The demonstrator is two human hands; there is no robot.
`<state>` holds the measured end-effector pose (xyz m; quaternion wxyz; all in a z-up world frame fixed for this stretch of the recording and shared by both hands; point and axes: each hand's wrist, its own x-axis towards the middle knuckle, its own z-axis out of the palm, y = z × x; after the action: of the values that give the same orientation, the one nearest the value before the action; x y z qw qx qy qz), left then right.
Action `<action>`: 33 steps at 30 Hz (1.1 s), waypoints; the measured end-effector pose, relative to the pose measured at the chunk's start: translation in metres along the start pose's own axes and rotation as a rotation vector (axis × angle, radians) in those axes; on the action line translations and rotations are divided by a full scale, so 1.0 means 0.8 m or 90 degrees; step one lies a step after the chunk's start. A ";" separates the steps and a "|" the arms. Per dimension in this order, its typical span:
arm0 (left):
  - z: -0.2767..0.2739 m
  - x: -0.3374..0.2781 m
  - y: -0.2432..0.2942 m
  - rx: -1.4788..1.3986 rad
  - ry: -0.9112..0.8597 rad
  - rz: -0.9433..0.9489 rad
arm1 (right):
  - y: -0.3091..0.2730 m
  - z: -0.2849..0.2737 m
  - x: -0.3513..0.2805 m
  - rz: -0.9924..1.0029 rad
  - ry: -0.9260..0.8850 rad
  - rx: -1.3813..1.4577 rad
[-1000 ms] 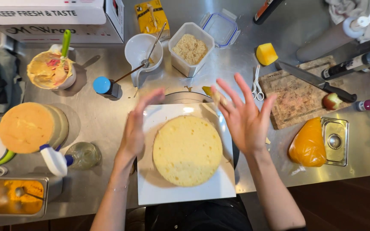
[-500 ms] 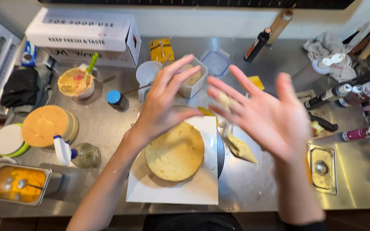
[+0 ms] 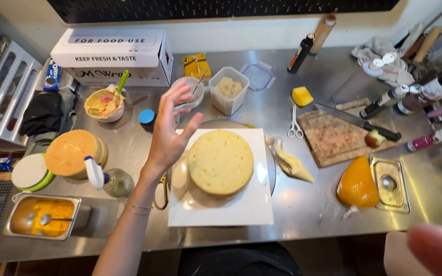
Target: Assembling a multi-layered cake by adding fruit filling, crumbly toppings, and piping cream between sponge layers.
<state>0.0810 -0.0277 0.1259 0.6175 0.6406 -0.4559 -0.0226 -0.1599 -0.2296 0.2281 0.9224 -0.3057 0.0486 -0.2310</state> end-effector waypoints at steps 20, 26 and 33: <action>0.112 -0.318 -0.036 -0.067 0.333 -0.298 | 0.192 -0.162 -0.116 -0.283 0.177 -0.632; 0.172 -0.328 -0.050 0.065 0.431 -0.255 | 0.302 -0.220 -0.137 -0.378 0.259 -1.003; 0.184 -0.326 -0.047 0.108 0.478 -0.196 | 0.337 -0.228 -0.119 -0.473 0.311 -1.038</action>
<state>-0.1370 0.0119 -0.0788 0.6752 0.7138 -0.0979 0.1581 -0.1797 -0.0948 -0.0824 0.2536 -0.7986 0.2877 -0.4639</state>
